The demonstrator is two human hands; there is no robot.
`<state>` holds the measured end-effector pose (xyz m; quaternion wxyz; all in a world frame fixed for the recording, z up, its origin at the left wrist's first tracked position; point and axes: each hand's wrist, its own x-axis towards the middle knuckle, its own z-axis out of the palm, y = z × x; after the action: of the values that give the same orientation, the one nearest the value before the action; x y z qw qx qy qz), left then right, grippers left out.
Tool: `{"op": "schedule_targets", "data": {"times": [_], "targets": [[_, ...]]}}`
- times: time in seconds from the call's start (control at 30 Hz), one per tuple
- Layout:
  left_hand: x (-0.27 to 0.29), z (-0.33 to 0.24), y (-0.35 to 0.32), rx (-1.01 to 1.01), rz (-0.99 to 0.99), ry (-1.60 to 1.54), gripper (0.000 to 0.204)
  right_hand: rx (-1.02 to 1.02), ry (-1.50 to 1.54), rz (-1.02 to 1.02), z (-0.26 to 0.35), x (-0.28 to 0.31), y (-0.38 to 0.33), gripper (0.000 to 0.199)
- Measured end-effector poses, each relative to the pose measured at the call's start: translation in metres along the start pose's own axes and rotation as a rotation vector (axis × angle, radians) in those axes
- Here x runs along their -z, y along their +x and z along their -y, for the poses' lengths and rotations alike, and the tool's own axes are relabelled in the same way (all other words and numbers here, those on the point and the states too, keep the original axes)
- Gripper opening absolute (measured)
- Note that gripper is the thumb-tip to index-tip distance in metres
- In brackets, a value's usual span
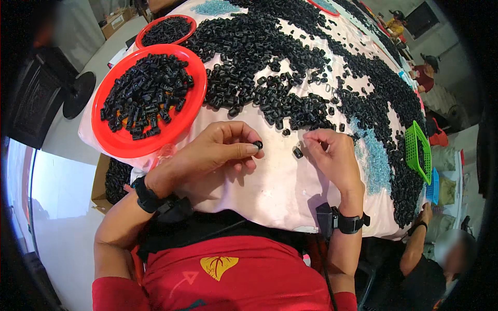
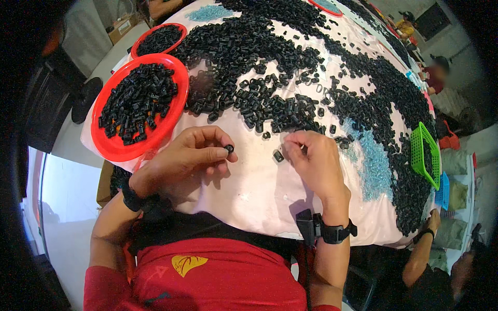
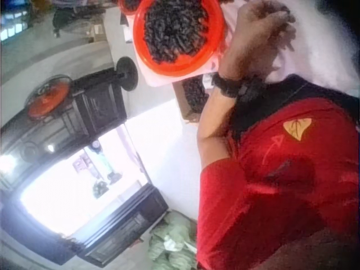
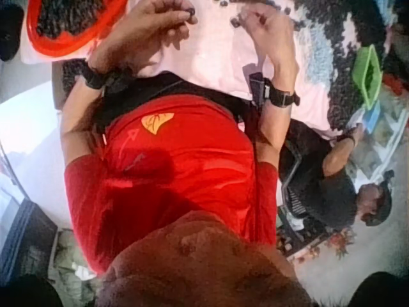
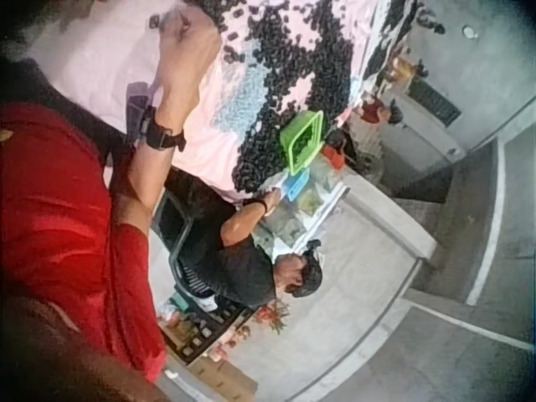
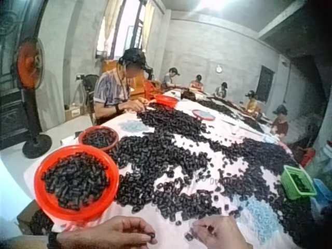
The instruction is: Assembling small black plastic components by hand at a production table.
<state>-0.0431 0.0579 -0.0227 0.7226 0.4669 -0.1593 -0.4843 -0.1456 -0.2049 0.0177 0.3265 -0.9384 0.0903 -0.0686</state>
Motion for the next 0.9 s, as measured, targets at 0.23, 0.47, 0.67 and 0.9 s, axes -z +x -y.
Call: {"op": "schedule_targets", "data": {"times": [0.23, 0.47, 0.67, 0.9], "targets": [[-0.008, -0.008, 0.000, -0.040, 0.015, 0.084, 0.020, 0.300, -0.275, 0.014, 0.013, -0.024, 0.028, 0.014], [-0.012, 0.002, -0.003, -0.074, 0.069, 0.026, 0.024, 0.152, 0.157, 0.024, 0.048, -0.013, 0.000, 0.010], [-0.014, 0.008, -0.003, -0.129, 0.099, 0.043, 0.021, 0.309, 0.259, 0.014, 0.060, -0.019, -0.019, 0.017], [-0.020, -0.005, -0.009, -0.062, 0.037, 0.145, 0.023, 0.359, 0.276, -0.047, 0.059, -0.021, -0.024, 0.019]]}}
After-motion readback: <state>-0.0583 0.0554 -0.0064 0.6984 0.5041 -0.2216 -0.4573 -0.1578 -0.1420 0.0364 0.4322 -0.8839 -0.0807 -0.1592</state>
